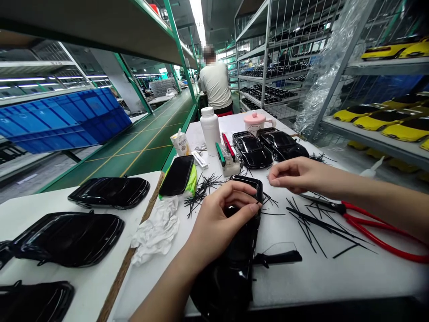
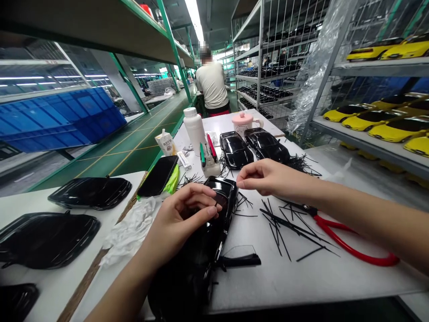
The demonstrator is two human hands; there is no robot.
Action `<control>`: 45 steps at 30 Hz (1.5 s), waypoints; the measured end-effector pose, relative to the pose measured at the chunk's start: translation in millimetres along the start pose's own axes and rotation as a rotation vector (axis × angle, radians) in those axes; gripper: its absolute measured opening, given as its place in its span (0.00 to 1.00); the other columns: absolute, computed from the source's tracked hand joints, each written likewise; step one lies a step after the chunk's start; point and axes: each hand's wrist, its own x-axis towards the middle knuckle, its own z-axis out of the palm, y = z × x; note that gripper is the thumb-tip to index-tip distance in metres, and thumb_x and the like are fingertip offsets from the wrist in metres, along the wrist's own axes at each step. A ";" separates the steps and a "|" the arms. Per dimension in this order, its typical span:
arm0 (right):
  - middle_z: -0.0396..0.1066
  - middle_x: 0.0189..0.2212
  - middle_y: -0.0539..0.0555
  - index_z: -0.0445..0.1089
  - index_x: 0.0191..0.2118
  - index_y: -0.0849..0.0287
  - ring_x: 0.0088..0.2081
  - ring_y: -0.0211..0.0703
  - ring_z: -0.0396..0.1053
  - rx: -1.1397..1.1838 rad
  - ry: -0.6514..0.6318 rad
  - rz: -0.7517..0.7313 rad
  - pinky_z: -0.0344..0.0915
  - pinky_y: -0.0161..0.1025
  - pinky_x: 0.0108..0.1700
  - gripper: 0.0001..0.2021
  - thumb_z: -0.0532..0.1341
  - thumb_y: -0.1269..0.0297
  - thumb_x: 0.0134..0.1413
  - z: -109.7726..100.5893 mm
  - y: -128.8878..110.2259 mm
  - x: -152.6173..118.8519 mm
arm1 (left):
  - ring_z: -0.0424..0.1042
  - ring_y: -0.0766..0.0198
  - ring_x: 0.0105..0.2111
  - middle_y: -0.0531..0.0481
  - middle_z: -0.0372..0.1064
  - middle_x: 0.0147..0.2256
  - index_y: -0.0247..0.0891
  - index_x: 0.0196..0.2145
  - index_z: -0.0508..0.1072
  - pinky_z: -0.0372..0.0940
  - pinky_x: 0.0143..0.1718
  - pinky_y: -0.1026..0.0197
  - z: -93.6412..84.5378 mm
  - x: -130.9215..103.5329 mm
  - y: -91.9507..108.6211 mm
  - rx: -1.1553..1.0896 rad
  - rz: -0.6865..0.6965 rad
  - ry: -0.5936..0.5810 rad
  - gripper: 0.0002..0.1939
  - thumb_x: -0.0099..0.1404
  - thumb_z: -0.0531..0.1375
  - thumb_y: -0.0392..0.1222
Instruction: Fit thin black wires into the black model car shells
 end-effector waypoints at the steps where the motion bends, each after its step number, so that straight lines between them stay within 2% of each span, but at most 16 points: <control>1: 0.57 0.23 0.44 0.71 0.34 0.59 0.22 0.30 0.48 0.147 -0.026 0.019 0.45 0.32 0.22 0.15 0.69 0.52 0.51 6.0 -5.4 -5.3 | 0.77 0.63 0.36 0.51 0.76 0.33 0.37 0.40 0.73 0.69 0.42 0.62 0.8 -0.3 1.0 0.015 0.004 0.007 0.08 0.63 0.66 0.38; 5: 0.54 0.20 0.42 0.71 0.31 0.61 0.20 0.27 0.44 0.462 -0.102 0.046 0.40 0.31 0.21 0.15 0.72 0.56 0.48 27.3 -17.5 -17.6 | 0.74 0.68 0.30 0.52 0.75 0.31 0.36 0.40 0.73 0.67 0.34 0.66 2.7 -0.6 3.3 0.056 0.000 0.006 0.07 0.63 0.66 0.37; 10: 0.55 0.19 0.42 0.72 0.31 0.62 0.19 0.26 0.45 0.592 -0.096 0.074 0.38 0.30 0.20 0.13 0.75 0.62 0.44 38.7 -20.0 -18.1 | 0.73 0.69 0.29 0.53 0.75 0.31 0.36 0.40 0.73 0.67 0.33 0.67 2.4 -0.5 1.7 0.061 -0.017 -0.003 0.08 0.63 0.66 0.37; 22: 0.57 0.21 0.43 0.74 0.31 0.62 0.20 0.26 0.46 0.621 -0.125 0.084 0.37 0.31 0.20 0.12 0.74 0.62 0.45 38.5 -16.3 -19.4 | 0.71 0.70 0.28 0.53 0.74 0.30 0.35 0.39 0.74 0.64 0.31 0.68 2.4 -0.1 2.2 0.053 -0.042 -0.019 0.07 0.62 0.65 0.36; 37: 0.52 0.19 0.42 0.74 0.30 0.61 0.20 0.25 0.42 0.604 -0.101 0.114 0.35 0.30 0.21 0.12 0.75 0.61 0.44 41.9 -16.6 -18.3 | 0.68 0.72 0.26 0.53 0.74 0.29 0.34 0.39 0.74 0.63 0.30 0.69 3.7 -3.1 -0.1 0.027 -0.060 -0.013 0.08 0.61 0.66 0.35; 45: 0.51 0.20 0.43 0.74 0.31 0.60 0.20 0.26 0.42 0.567 -0.108 0.086 0.36 0.31 0.21 0.14 0.72 0.54 0.50 39.9 -10.8 -17.0 | 0.67 0.74 0.26 0.53 0.74 0.30 0.34 0.39 0.74 0.62 0.30 0.70 3.6 -2.1 1.3 0.015 -0.056 -0.007 0.08 0.61 0.66 0.35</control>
